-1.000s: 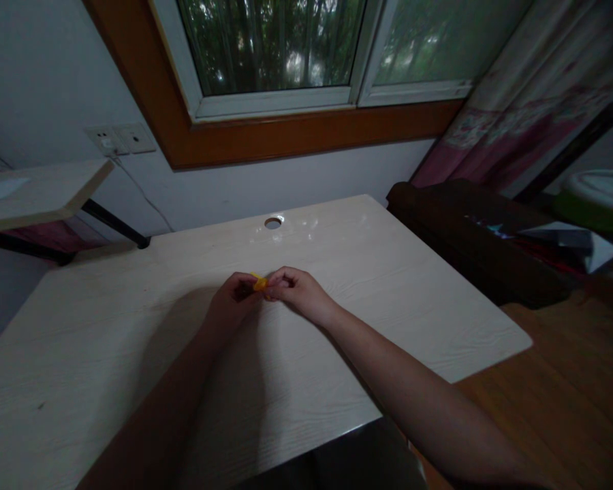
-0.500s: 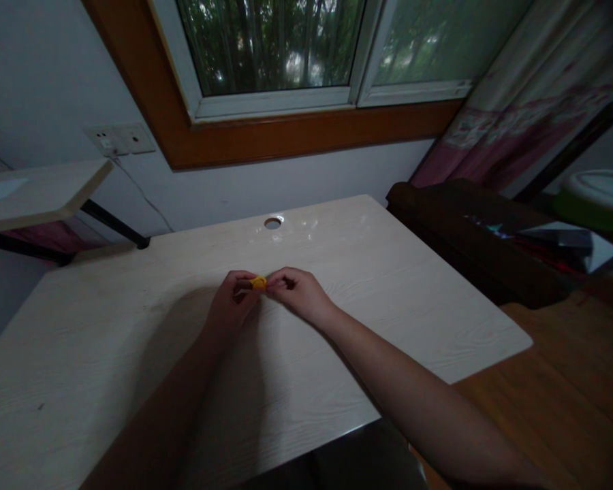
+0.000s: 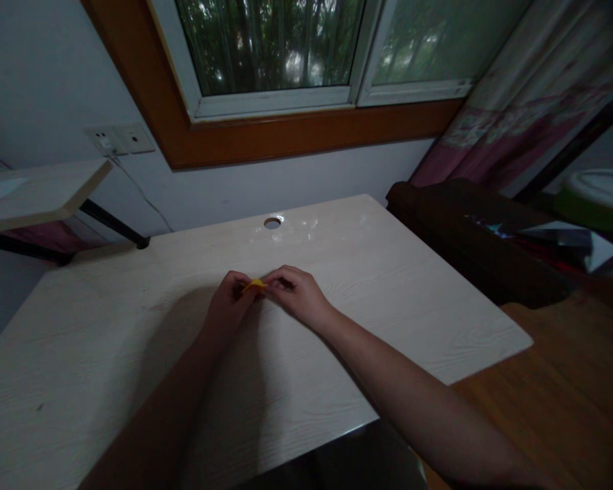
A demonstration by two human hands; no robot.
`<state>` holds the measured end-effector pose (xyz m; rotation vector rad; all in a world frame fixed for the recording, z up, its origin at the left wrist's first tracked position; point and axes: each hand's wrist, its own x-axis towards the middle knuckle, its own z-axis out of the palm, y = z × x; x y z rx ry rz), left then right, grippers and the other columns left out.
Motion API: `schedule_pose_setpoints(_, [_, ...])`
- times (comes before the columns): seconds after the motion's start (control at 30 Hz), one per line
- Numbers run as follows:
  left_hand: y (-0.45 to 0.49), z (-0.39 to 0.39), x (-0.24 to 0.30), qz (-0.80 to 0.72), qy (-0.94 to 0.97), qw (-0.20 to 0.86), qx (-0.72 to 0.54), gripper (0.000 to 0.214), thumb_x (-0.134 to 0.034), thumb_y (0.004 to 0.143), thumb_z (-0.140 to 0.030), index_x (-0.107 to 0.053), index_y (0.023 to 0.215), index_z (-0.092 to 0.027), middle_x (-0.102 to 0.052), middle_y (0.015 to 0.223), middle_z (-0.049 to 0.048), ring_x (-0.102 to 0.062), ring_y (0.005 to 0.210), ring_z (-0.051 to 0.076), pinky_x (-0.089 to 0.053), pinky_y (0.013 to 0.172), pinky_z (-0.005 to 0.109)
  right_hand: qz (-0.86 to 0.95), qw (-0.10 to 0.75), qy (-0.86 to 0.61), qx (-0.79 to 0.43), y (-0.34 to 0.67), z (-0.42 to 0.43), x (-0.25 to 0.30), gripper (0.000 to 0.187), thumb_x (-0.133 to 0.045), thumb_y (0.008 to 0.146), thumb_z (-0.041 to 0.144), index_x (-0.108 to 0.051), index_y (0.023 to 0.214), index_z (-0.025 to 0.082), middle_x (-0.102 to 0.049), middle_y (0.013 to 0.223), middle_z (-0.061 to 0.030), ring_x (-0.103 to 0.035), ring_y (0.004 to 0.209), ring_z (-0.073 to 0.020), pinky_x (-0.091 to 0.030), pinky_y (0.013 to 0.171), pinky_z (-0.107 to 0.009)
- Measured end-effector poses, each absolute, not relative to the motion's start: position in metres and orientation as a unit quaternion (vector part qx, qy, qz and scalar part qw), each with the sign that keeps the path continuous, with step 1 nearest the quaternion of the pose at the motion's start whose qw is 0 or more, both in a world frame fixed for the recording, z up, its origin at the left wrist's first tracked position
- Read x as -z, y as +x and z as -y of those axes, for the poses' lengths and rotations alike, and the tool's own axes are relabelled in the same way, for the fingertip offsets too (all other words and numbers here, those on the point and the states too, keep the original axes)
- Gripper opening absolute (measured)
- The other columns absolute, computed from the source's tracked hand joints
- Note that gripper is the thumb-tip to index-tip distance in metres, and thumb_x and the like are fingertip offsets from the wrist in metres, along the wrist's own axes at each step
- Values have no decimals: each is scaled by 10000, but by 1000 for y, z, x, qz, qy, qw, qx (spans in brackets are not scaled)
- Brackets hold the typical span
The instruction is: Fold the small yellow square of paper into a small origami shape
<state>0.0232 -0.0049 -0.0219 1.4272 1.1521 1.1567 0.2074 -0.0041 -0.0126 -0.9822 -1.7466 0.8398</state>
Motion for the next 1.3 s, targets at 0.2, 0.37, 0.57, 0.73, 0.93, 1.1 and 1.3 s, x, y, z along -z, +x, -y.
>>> schedule_pose_setpoints(0.2, [25,7,19,-467,576,484,-465,204,-653,818,-316,-498,880,-199,-646,793,-21,-686,711,142,-558,676,272,734,452,-393,-319,209,4,11,101,-656,857,230,-706,943,211,-683,879,-32,-629,803,-141,-478,724,-250])
schedule_pose_setpoints(0.37, [25,9,16,-437,556,533,-463,217,-612,857,-320,-498,1004,-207,-668,863,-7,-703,691,145,-573,660,284,744,453,-390,-299,212,2,10,97,-651,865,228,-723,929,226,-690,870,-27,-625,818,-145,-469,748,-259])
schedule_pose_setpoints(0.57, [23,11,16,-409,593,519,-460,218,-559,892,-356,-600,1018,-183,-653,994,42,-695,709,141,-577,690,300,692,472,-428,-340,211,0,13,84,-669,839,233,-732,894,224,-692,860,-28,-623,789,-151,-475,737,-274])
schedule_pose_setpoints(0.73, [24,9,18,-405,619,494,-457,312,-721,775,-312,-594,1034,-192,-668,985,50,-689,810,166,-570,725,300,637,485,-441,-406,210,-1,19,120,-683,815,304,-720,887,214,-701,869,-36,-631,787,-162,-490,724,-287])
schedule_pose_setpoints(0.93, [22,6,25,-396,632,460,-482,328,-755,743,-264,-616,1033,-198,-662,1020,54,-669,902,179,-565,805,330,587,497,-422,-480,208,-2,22,146,-689,793,322,-704,873,200,-708,840,-36,-635,745,-148,-494,695,-270])
schedule_pose_setpoints(1.1, [21,7,22,-387,616,480,-491,299,-735,768,-281,-621,1028,-187,-674,1035,67,-686,862,176,-569,813,346,579,498,-420,-491,207,-1,19,150,-689,787,324,-700,861,193,-699,792,-28,-620,695,-135,-476,646,-248])
schedule_pose_setpoints(1.3, [24,8,17,-400,583,477,-522,311,-728,773,-322,-608,1025,-183,-690,1017,68,-694,836,176,-583,757,327,614,485,-426,-454,209,1,20,148,-672,805,317,-690,879,190,-686,826,-23,-603,695,-122,-461,644,-237])
